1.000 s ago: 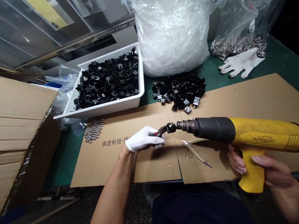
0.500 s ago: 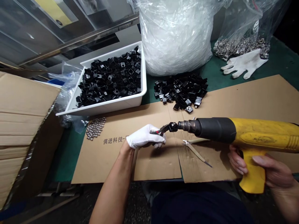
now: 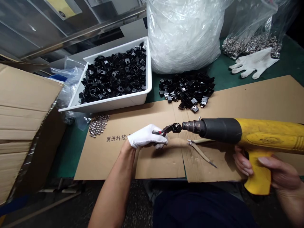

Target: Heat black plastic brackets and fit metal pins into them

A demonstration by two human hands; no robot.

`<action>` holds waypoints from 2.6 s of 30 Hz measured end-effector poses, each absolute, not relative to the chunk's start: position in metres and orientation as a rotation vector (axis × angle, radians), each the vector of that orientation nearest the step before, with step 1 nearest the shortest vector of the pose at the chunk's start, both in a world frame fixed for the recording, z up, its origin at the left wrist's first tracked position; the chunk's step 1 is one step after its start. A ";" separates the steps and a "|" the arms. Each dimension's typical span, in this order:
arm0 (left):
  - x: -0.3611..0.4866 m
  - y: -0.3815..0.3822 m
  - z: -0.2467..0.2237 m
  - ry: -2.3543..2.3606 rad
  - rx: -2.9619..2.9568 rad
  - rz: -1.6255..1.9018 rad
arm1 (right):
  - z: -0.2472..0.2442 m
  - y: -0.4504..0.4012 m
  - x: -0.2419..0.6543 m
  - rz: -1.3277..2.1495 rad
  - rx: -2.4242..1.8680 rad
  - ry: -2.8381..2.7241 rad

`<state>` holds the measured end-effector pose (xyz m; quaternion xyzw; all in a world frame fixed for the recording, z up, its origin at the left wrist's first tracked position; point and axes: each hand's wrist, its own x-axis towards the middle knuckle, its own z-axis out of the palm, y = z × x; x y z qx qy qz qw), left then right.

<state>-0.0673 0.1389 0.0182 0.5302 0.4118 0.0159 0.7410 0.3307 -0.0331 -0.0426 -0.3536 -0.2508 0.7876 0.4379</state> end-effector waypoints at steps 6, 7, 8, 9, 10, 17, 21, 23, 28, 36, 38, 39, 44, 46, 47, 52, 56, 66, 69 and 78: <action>-0.069 0.139 0.015 0.883 1.173 0.036 | -0.055 -0.037 0.337 1.984 -0.813 -0.624; -0.069 0.139 0.015 0.871 1.176 0.040 | -0.056 -0.037 0.337 1.988 -0.805 -0.620; -0.069 0.139 0.015 0.862 1.180 0.040 | -0.057 -0.038 0.338 1.987 -0.799 -0.616; -0.069 0.140 0.015 0.856 1.183 0.039 | -0.057 -0.038 0.338 1.983 -0.794 -0.611; -0.069 0.140 0.015 0.853 1.186 0.032 | -0.056 -0.038 0.338 1.979 -0.796 -0.602; -0.068 0.140 0.017 0.840 1.184 0.027 | -0.044 -0.037 0.333 1.977 -0.912 -0.551; -0.068 0.140 0.018 0.855 1.177 0.025 | -0.043 -0.036 0.332 1.981 -0.930 -0.559; -0.068 0.140 0.019 0.852 1.182 0.022 | -0.043 -0.036 0.332 1.978 -0.925 -0.563; -0.067 0.141 0.020 0.849 1.192 0.011 | -0.041 -0.036 0.331 1.980 -0.914 -0.582; -0.067 0.140 0.019 0.849 1.188 0.026 | -0.041 -0.035 0.332 1.982 -0.924 -0.571; -0.066 0.140 0.020 0.853 1.185 0.022 | -0.041 -0.035 0.332 1.974 -0.925 -0.571; -0.066 0.140 0.021 0.857 1.185 0.021 | -0.040 -0.035 0.332 1.970 -0.930 -0.570; -0.066 0.140 0.023 0.872 1.196 0.022 | -0.039 -0.035 0.331 1.963 -0.958 -0.559; -0.066 0.141 0.022 0.875 1.196 0.020 | -0.039 -0.035 0.331 1.960 -0.965 -0.562; -0.066 0.141 0.022 0.876 1.196 0.020 | -0.039 -0.034 0.331 1.961 -0.968 -0.563; -0.065 0.140 0.023 0.875 1.211 0.018 | -0.040 -0.034 0.330 1.958 -0.936 -0.568; -0.065 0.140 0.022 0.876 1.229 0.019 | -0.042 -0.036 0.330 1.946 -0.931 -0.572; -0.067 0.138 0.018 0.871 1.220 0.028 | -0.044 -0.035 0.333 1.967 -0.893 -0.604; -0.067 0.138 0.018 0.855 1.227 0.040 | -0.044 -0.035 0.333 1.965 -0.899 -0.609; -0.068 0.136 0.017 0.882 1.228 0.036 | -0.046 -0.035 0.334 1.974 -0.882 -0.594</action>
